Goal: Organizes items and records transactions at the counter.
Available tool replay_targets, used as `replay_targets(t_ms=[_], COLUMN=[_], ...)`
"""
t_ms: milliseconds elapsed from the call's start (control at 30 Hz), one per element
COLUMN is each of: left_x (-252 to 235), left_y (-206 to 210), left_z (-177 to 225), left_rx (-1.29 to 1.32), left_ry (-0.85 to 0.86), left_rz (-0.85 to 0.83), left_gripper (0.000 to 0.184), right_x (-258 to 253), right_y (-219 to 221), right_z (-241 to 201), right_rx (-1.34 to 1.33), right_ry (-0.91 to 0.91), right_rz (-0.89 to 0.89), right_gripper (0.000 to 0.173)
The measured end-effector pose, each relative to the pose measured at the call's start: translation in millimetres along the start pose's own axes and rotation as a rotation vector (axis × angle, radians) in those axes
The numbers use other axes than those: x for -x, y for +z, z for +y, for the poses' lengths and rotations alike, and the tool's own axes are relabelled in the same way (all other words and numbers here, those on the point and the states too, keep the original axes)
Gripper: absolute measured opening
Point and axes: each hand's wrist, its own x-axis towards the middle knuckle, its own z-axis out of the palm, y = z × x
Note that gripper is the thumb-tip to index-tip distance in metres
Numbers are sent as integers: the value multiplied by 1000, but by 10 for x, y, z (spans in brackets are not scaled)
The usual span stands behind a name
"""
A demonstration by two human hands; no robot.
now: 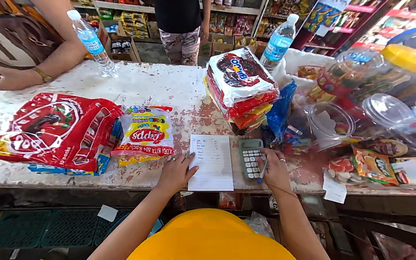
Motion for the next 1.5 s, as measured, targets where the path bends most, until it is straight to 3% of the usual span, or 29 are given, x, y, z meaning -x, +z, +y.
replay_targets(t_ms=[200,333,467,567,767,867,1000,1133,1300,1400,1500], left_x=[72,205,183,147,182,165,171,182,137,117,106], left_y=[2,53,144,20,-151,-132,-80,-22,23,-2,-5], left_z=[88,306,297,317,441,340,52,-118,-85,-67,-63], left_rx=[3,0,-17,49,0,15,54,49,8,31,52], left_ry=[27,339,449,424,324,329,106,25,17,-6,-18], left_rz=[28,-18,-15,32,-7,-54,-11,99,87,78,77], left_gripper=[67,70,47,32,32,53,72,74,71,69,68], right_x=[-1,-10,-32,-48,-56,-56,-56,-58,-100,-145,-60], right_y=[33,19,31,5,-16,-18,4,-28,-79,-233,-299], right_z=[-2,-63,-119,-150,-147,-139,-97,-97,-94,-80,48], right_rx=[14,42,117,128,110,108,125,129,111,-35,-238], right_ry=[15,37,34,37,29,21,-18,-1,15,90,114], right_rz=[2,-33,-43,-64,-49,-39,-6,-46,-88,-156,-51], right_gripper=[41,39,38,38,36,36,35,36,35,38,35])
